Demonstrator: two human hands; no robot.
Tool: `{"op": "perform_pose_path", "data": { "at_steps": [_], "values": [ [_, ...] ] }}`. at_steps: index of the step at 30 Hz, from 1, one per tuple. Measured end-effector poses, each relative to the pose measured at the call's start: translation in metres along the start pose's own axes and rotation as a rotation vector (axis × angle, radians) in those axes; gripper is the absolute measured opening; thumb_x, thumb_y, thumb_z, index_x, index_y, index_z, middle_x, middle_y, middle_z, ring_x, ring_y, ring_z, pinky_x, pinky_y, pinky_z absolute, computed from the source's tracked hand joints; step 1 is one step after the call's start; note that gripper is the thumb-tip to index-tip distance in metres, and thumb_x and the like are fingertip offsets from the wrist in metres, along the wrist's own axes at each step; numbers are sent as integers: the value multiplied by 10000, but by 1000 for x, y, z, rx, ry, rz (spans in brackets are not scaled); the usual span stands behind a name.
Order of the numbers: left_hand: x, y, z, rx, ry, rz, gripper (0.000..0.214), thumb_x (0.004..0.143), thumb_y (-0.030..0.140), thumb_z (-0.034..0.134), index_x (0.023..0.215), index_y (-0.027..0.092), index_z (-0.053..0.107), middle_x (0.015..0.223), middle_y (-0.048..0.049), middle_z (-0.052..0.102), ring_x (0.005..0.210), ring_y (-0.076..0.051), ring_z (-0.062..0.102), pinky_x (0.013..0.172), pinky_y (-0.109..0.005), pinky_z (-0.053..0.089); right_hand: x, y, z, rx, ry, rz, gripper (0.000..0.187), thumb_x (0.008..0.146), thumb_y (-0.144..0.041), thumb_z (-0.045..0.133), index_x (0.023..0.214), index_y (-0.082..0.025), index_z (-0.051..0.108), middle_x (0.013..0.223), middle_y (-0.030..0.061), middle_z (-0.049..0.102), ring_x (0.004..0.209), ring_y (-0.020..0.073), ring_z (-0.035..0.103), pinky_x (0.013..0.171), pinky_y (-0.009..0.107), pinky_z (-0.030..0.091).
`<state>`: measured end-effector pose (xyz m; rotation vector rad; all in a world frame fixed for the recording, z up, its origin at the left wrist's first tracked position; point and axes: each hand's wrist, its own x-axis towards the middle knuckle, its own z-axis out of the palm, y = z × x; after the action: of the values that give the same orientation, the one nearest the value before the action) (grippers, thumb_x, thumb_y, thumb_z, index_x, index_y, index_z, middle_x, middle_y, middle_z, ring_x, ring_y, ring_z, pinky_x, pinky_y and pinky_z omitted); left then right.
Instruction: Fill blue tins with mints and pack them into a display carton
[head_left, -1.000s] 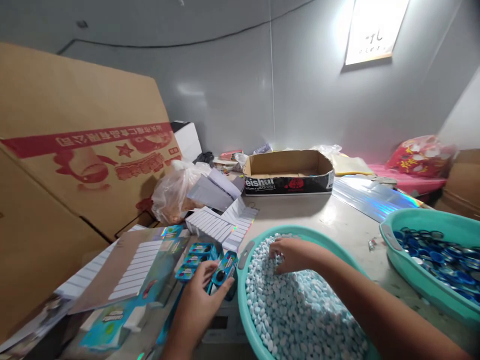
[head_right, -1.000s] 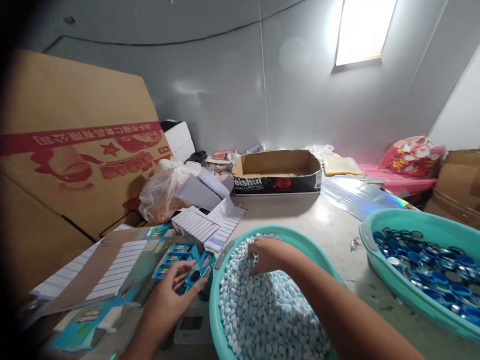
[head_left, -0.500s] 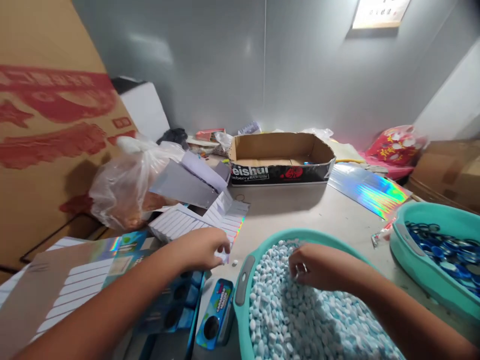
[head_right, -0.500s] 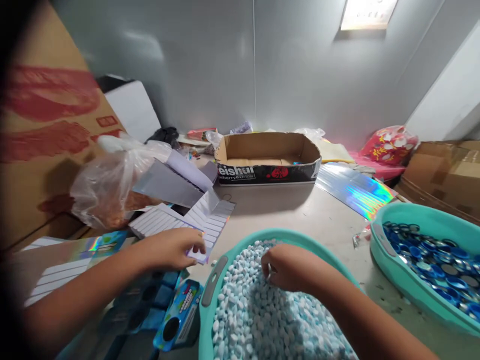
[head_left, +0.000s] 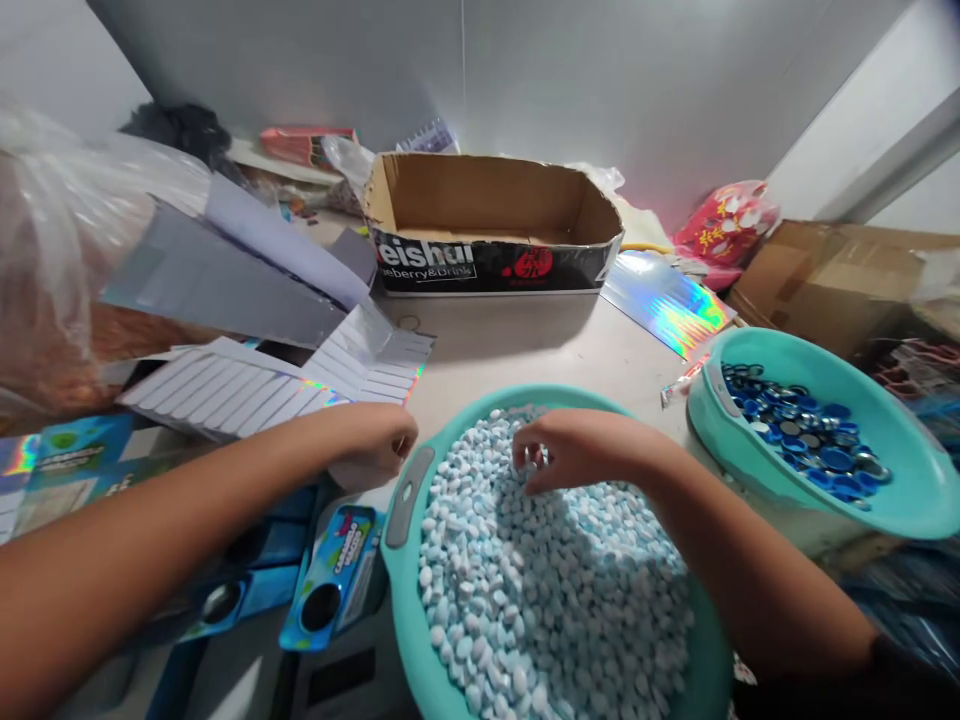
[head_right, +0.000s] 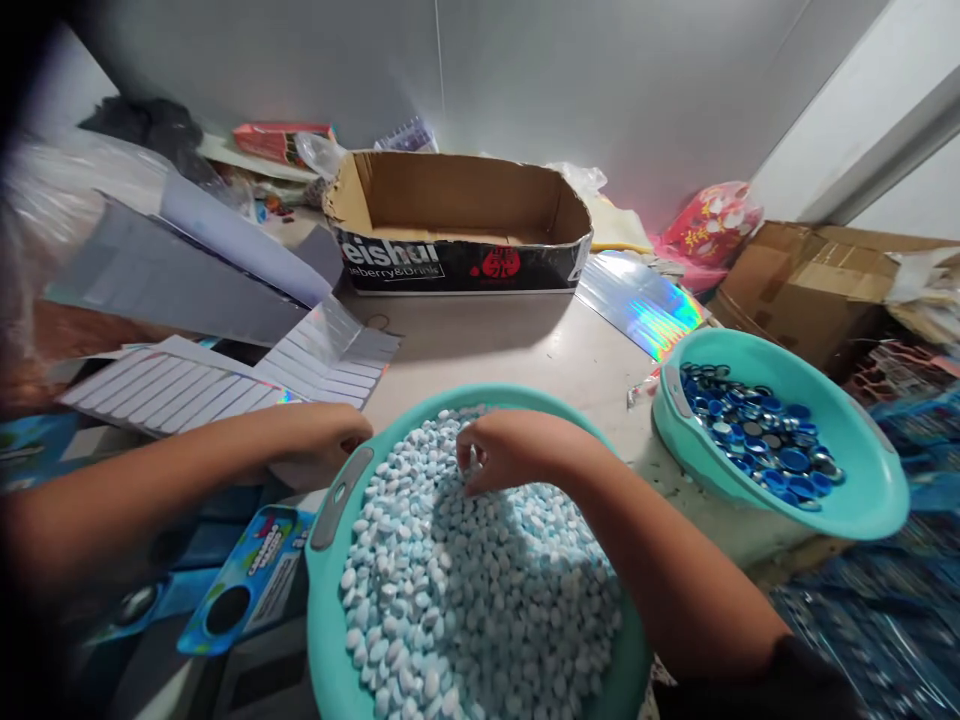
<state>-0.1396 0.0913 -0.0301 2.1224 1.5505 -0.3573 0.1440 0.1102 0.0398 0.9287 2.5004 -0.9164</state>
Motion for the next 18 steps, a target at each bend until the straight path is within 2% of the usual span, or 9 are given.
{"op": "perform_pose_path", "data": {
  "at_steps": [2, 4, 6, 8, 9, 11, 14, 16, 18],
  "values": [
    [-7, 0, -16, 31, 15, -4, 119, 640, 294, 628, 667, 215, 713, 691, -32, 700, 654, -192, 619, 638, -277, 434, 1, 1, -1, -3, -21, 4, 290, 776, -333, 773, 1041, -225, 727, 953, 16, 719, 793, 163, 613, 632, 257, 389],
    [-25, 12, -37, 78, 123, -52, 226, 746, 323, 553, 794, 190, 730, 834, -79, 717, 812, -237, 647, 746, -320, 450, 2, 1, -1, -15, -33, 1, 311, 779, -342, 775, 1058, -214, 722, 978, 28, 718, 804, 166, 620, 636, 253, 393],
    [-50, 38, -55, 114, 301, -118, 357, 841, 398, 475, 974, 173, 717, 958, -98, 701, 937, -274, 638, 835, -372, 445, 1, -1, 0, -45, -28, -16, 330, 779, -352, 780, 1068, -206, 719, 984, 35, 714, 820, 172, 625, 647, 252, 398],
    [-72, 73, -63, 95, 573, -117, 359, 856, 424, 494, 1029, 195, 710, 1022, -57, 686, 984, -261, 631, 887, -375, 442, 0, -3, 0, -78, -21, -30, 342, 772, -355, 792, 1069, -200, 720, 977, 37, 712, 830, 176, 627, 656, 252, 404],
    [-80, 90, -62, 67, 594, -66, 339, 865, 417, 512, 1038, 207, 714, 1074, -47, 680, 1002, -248, 629, 901, -366, 445, -1, -4, 0, -87, -24, -32, 347, 768, -353, 798, 1068, -196, 721, 974, 38, 712, 837, 177, 630, 663, 250, 410],
    [-89, 119, -53, 40, 503, -15, 320, 855, 419, 583, 1060, 218, 726, 1200, -52, 655, 1032, -248, 633, 912, -365, 463, -2, -4, -1, -90, -42, -29, 359, 762, -340, 806, 1076, -190, 721, 988, 38, 715, 847, 174, 638, 683, 243, 424],
    [-102, 138, -34, 36, 432, -39, 440, 845, 440, 645, 1228, 225, 672, 1366, -102, 585, 1148, -301, 608, 966, -420, 477, -1, -2, -2, -77, -71, -37, 381, 758, -324, 809, 1101, -185, 715, 1024, 40, 719, 861, 165, 650, 725, 234, 443],
    [-121, 138, -22, -26, 568, -55, 441, 889, 448, 591, 1278, 243, 638, 1369, -88, 595, 1208, -299, 584, 1015, -441, 466, 0, 2, -2, -80, -74, -44, 395, 749, -327, 814, 1106, -191, 713, 1026, 39, 719, 859, 164, 652, 730, 232, 447],
    [-148, 137, -8, -181, 782, -104, 385, 922, 452, 539, 1242, 271, 653, 1308, -35, 645, 1217, -261, 587, 1042, -423, 467, 2, 4, 0, -95, -66, -47, 412, 734, -341, 822, 1106, -201, 711, 1013, 39, 716, 851, 169, 652, 710, 235, 446]
  ]
}}
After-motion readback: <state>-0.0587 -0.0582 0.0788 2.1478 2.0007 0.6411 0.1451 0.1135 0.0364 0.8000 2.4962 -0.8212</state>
